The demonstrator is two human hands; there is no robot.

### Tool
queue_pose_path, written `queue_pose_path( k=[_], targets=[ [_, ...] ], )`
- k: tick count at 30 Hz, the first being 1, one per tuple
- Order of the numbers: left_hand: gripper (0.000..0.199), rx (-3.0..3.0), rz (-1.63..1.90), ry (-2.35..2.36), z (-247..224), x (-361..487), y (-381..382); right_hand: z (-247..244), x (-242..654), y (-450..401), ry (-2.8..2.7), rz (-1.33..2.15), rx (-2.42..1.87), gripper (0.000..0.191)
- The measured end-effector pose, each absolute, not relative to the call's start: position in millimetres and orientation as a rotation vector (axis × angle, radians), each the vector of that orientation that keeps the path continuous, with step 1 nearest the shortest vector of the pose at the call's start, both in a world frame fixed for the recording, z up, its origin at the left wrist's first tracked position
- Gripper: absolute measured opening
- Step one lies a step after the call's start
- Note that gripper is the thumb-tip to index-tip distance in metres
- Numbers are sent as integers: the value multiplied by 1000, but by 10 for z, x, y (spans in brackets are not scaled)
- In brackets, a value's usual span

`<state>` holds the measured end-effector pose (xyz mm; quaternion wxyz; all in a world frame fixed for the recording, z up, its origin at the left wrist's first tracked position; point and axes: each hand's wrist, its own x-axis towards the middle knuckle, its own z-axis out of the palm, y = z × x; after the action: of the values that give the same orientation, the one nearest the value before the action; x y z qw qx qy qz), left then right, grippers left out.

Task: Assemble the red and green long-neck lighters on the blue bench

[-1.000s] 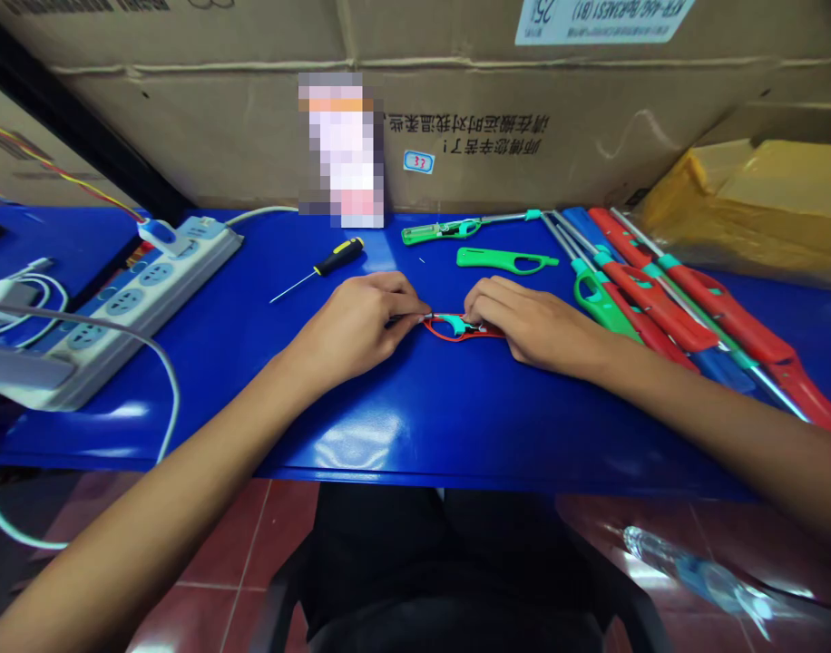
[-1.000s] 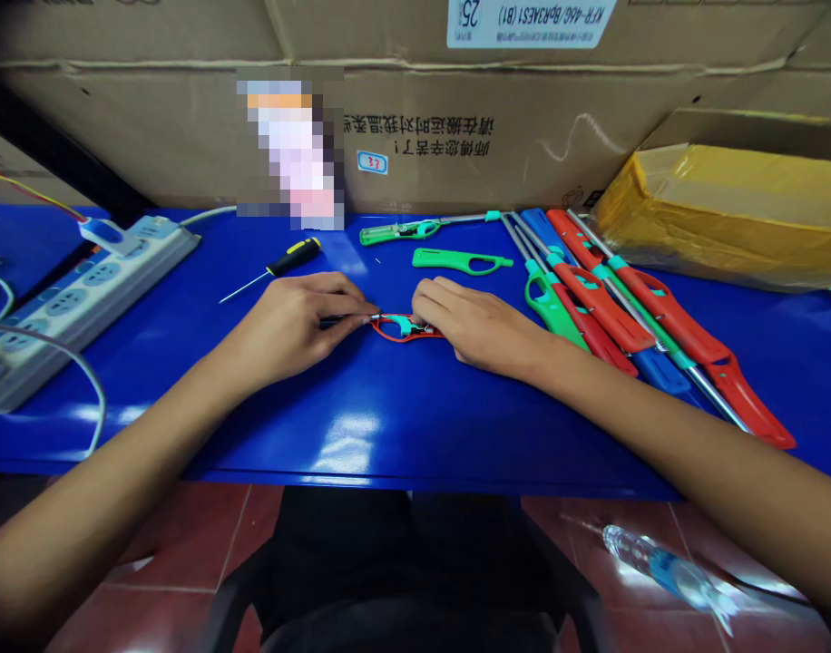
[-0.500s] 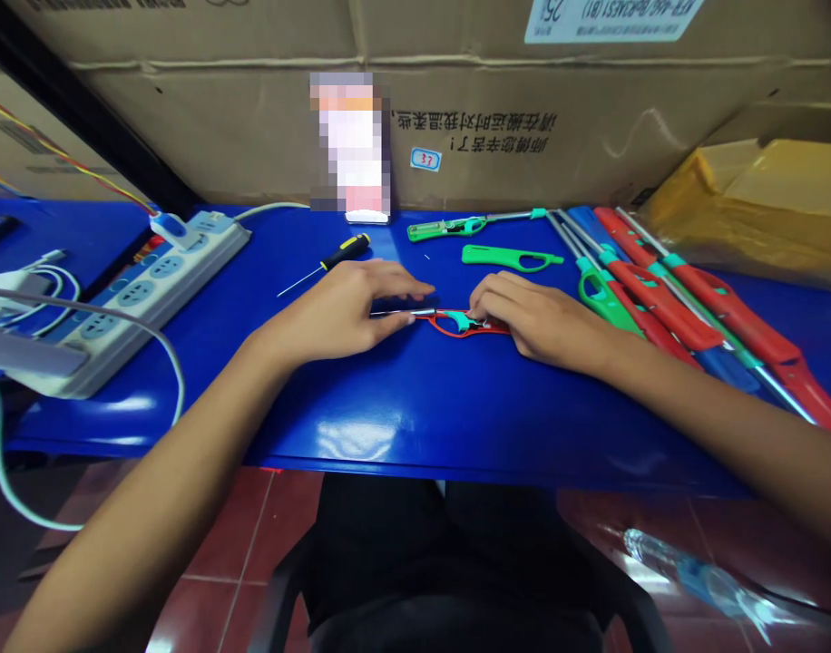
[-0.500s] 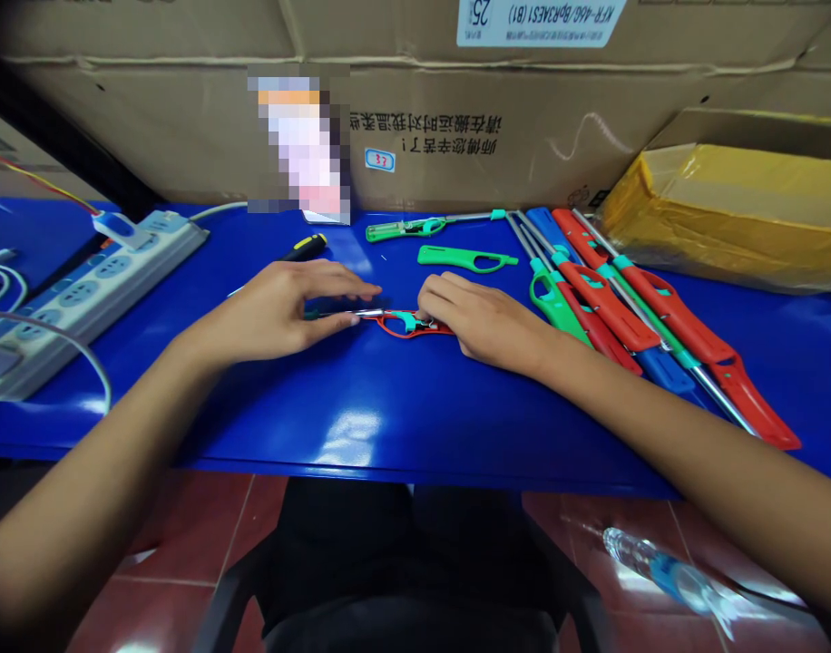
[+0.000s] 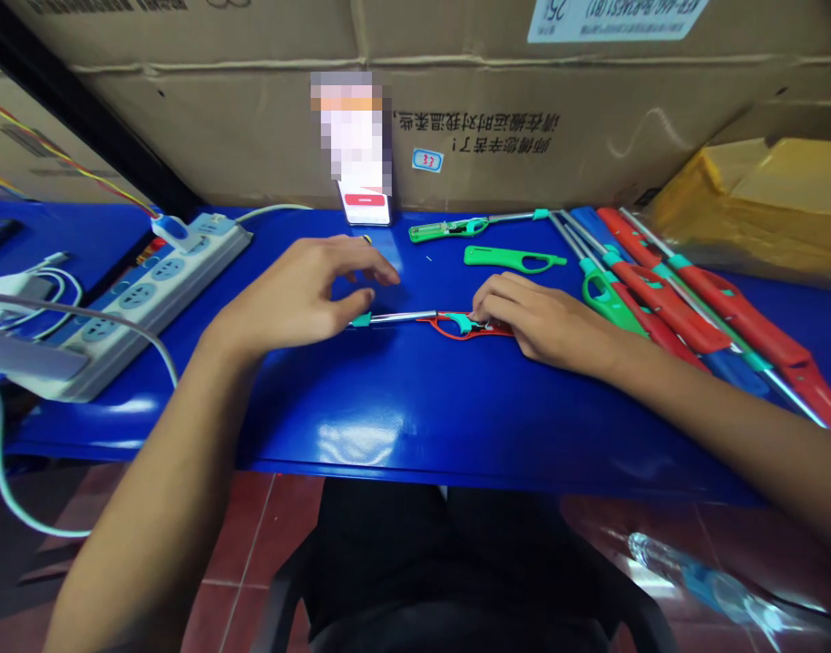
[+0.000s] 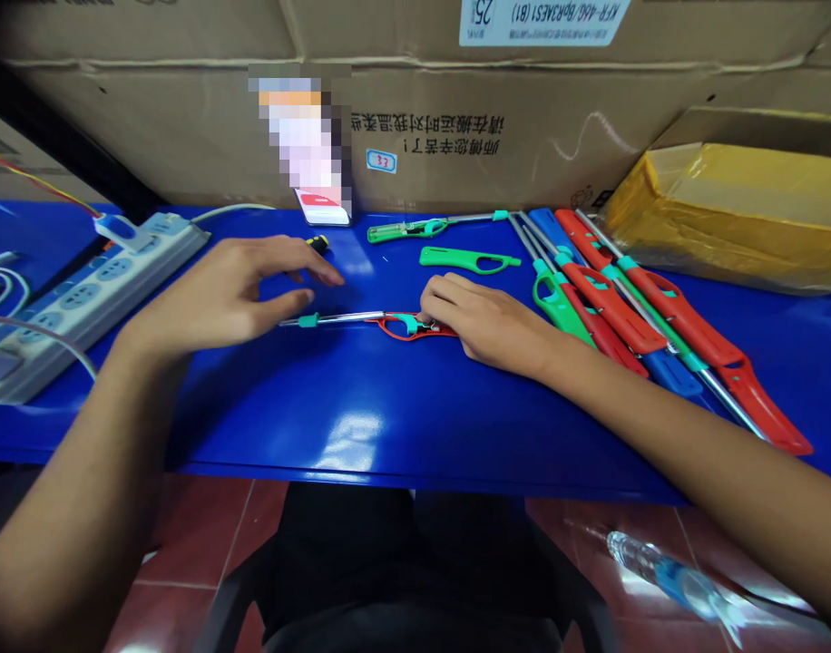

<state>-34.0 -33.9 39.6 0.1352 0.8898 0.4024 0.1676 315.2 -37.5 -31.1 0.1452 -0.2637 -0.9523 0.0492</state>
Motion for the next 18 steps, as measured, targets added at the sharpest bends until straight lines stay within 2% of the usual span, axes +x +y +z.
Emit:
queue_pose_path(
  k=[3,10,18],
  targets=[
    [34,2520,542,1311,494,-434,-341,-312,3151,-377,-2740,158,-768,53],
    [36,2389,130,1342,451,-610,-259,-317,3145,-385,-2712,189,-775,49],
    [37,2394,125,1315,425,-517,-282,-299,3137,-387,-2716,193,-770,50]
  ],
)
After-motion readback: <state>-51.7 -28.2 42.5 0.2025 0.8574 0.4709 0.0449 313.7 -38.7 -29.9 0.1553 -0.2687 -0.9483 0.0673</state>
